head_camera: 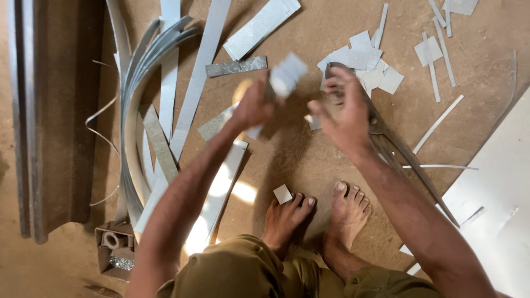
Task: The person sits on the floor and uses large shears to cut rectangular metal sheets into smaller pieces. They repeatedly pick up sheets, position them in the shears, cut, and set the pieces aside, occasionally stacking the cut pieces.
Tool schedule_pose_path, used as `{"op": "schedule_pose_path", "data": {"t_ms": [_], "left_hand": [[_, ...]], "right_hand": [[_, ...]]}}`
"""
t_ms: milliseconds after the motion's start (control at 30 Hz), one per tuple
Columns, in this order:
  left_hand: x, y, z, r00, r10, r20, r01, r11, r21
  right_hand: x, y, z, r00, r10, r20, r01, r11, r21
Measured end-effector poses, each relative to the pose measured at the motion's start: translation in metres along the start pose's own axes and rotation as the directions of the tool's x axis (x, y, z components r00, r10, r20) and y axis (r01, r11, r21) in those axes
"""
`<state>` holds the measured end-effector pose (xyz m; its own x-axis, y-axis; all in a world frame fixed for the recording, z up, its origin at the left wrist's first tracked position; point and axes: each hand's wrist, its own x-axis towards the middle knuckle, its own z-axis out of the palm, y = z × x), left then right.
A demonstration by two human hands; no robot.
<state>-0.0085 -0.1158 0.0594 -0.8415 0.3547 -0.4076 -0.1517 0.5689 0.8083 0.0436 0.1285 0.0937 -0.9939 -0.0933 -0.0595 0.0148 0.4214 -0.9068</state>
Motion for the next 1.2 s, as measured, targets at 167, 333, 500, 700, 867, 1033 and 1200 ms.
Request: {"op": "schedule_pose_path", "data": {"t_ms": [167,333,500,700,867,1033,1200], "left_hand": [[0.089,0.026,-0.066,0.984,0.128,-0.124,-0.073,0.924,0.375],[0.121,0.036,-0.056,0.952,0.025,-0.304,0.206,0.684,0.700],[0.125,0.026,-0.049,0.931,0.033,-0.363,0.235,0.707,0.667],[0.141,0.035,-0.053,0.931,-0.090,-0.353,0.319,0.668,0.672],[0.119,0.049,-0.042,0.959,0.018,-0.284,0.198,0.676,0.710],[0.062,0.079,-0.036,0.977,-0.202,0.064,0.184,0.957,0.223],[-0.013,0.089,0.056,0.827,0.452,0.335,-0.366,0.884,-0.290]], "right_hand": [[-0.032,0.022,-0.030,0.996,0.057,-0.066,-0.052,0.996,0.066],[-0.077,0.029,-0.042,0.975,0.210,-0.073,-0.199,0.970,0.139],[-0.112,0.035,-0.051,0.947,0.312,-0.076,-0.308,0.950,0.055],[-0.112,0.036,-0.047,0.963,0.268,-0.027,-0.268,0.963,-0.002],[-0.090,0.013,-0.047,0.974,0.223,0.030,-0.223,0.975,0.001],[-0.064,-0.014,-0.065,0.994,0.101,0.050,-0.110,0.967,0.228],[-0.054,-0.020,-0.081,0.951,-0.289,0.108,0.293,0.956,-0.021]]}}
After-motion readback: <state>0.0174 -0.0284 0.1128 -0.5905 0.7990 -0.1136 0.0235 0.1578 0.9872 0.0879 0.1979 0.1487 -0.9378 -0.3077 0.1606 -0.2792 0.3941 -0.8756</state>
